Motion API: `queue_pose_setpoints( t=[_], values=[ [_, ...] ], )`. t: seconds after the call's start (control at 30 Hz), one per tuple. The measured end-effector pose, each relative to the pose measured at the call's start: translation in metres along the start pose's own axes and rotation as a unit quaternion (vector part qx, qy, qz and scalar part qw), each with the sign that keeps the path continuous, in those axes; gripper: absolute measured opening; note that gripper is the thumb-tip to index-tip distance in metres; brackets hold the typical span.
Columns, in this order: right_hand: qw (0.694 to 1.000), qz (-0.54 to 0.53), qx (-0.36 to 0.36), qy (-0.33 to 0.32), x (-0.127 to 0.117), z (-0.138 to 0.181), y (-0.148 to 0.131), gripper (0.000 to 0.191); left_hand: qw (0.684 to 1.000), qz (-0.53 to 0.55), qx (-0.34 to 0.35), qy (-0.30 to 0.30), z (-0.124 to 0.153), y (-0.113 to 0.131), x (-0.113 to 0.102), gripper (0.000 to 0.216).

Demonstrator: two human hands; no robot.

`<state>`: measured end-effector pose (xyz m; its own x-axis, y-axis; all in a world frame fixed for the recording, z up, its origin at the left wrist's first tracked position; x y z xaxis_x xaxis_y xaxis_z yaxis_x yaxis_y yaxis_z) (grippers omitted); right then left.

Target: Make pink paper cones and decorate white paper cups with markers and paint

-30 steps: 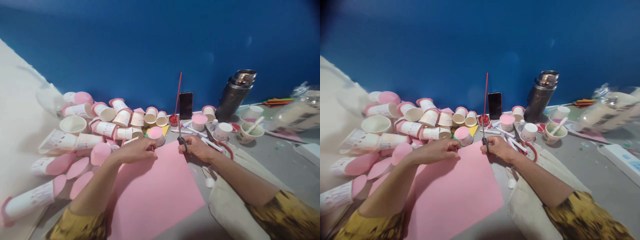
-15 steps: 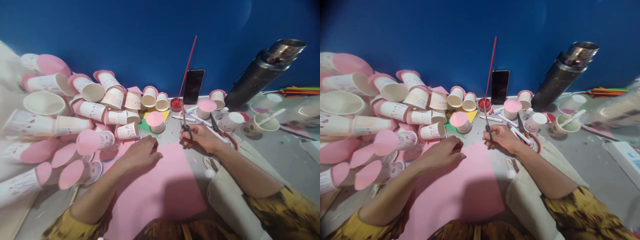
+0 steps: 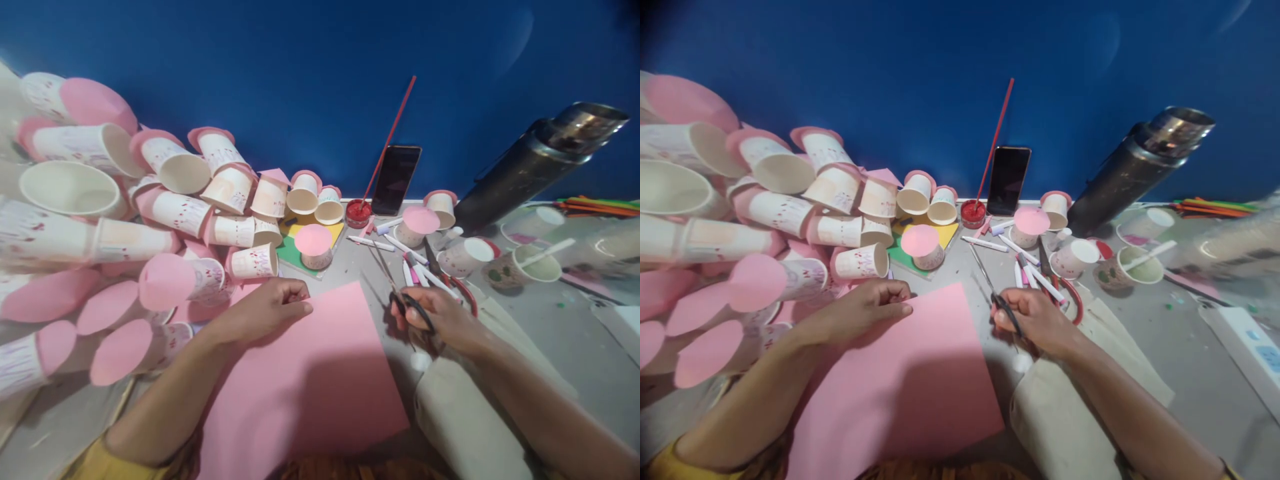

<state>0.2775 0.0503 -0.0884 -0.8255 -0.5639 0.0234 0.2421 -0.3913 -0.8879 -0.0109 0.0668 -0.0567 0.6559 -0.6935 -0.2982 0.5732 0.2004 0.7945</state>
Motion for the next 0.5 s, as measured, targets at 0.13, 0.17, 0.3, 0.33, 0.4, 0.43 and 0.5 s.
queue_pose_setpoints(
  t=[0.13,0.17,0.3,0.33,0.4,0.43,0.5],
  values=[
    [0.999,0.043,0.026,-0.014,0.005,0.008,0.02,0.062,0.998,0.067,-0.002,-0.012,-0.002,-0.005,-0.007,0.035],
    [0.999,0.044,0.021,-0.023,0.006,0.009,0.02,0.065,0.997,0.08,0.006,-0.009,-0.002,-0.005,-0.009,0.036],
    [0.997,0.027,0.026,-0.07,0.013,0.011,0.016,0.075,0.993,0.112,0.023,-0.012,-0.002,-0.009,-0.01,0.037],
    [0.996,0.022,0.022,-0.078,0.013,0.011,0.014,0.075,0.993,0.114,0.024,-0.014,-0.002,-0.009,-0.009,0.037],
    [0.995,0.004,0.003,-0.097,0.014,0.01,0.013,0.073,0.993,0.115,0.025,-0.013,-0.001,-0.011,-0.007,0.036],
    [0.994,-0.007,-0.006,-0.107,0.015,0.01,0.012,0.072,0.993,0.115,0.025,-0.011,-0.001,-0.011,-0.007,0.036],
    [0.992,-0.025,-0.015,-0.12,0.015,0.01,0.013,0.07,0.993,0.114,0.026,-0.004,0.0,-0.011,-0.005,0.037]
  ],
)
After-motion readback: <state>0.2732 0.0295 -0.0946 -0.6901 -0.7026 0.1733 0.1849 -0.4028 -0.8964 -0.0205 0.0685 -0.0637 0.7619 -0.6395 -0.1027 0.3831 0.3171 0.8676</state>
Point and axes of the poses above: each hand's wrist, its own z-axis away from the middle knuckle, its own x-axis out of the palm, y = z × x, the point moved 4 cm from there along -z, towards the middle knuckle, and after that the axes turned 9 degrees about -y, right-handed, at the moved point
